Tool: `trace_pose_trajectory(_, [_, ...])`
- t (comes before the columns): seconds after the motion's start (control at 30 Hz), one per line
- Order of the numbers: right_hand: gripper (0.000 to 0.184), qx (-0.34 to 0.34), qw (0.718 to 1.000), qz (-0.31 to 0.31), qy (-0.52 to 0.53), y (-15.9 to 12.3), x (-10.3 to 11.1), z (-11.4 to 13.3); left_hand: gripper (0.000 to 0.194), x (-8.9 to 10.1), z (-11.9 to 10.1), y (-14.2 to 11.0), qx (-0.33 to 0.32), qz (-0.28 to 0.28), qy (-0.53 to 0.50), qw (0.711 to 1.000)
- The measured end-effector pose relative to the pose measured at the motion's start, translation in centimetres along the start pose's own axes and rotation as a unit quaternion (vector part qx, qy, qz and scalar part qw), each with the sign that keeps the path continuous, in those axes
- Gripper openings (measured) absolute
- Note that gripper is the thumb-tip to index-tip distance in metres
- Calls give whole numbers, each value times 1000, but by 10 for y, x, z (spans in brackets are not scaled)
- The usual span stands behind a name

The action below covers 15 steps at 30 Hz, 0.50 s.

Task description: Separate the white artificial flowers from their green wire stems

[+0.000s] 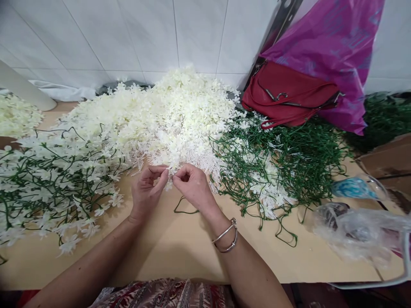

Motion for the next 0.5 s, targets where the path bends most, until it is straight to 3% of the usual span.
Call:
trace_pose_trajectory(0.3, [18, -15, 997, 8, 76, 2, -1, -6, 7, -5, -3, -1, -58, 58, 7, 997])
trace_pose_trajectory(0.5, [12, 48, 997, -43, 31, 2, 10, 0, 5, -5, -6, 2, -70, 73, 20, 995])
Point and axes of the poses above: each hand's wrist, its own y-axis towards the middle knuckle, its own x-axis out of the back of the hand, z = x × y, the point moved 7 cm from there along y, towards the middle knuckle, and after that the axes turned 7 degrees about -y, right-handed, at the moved point
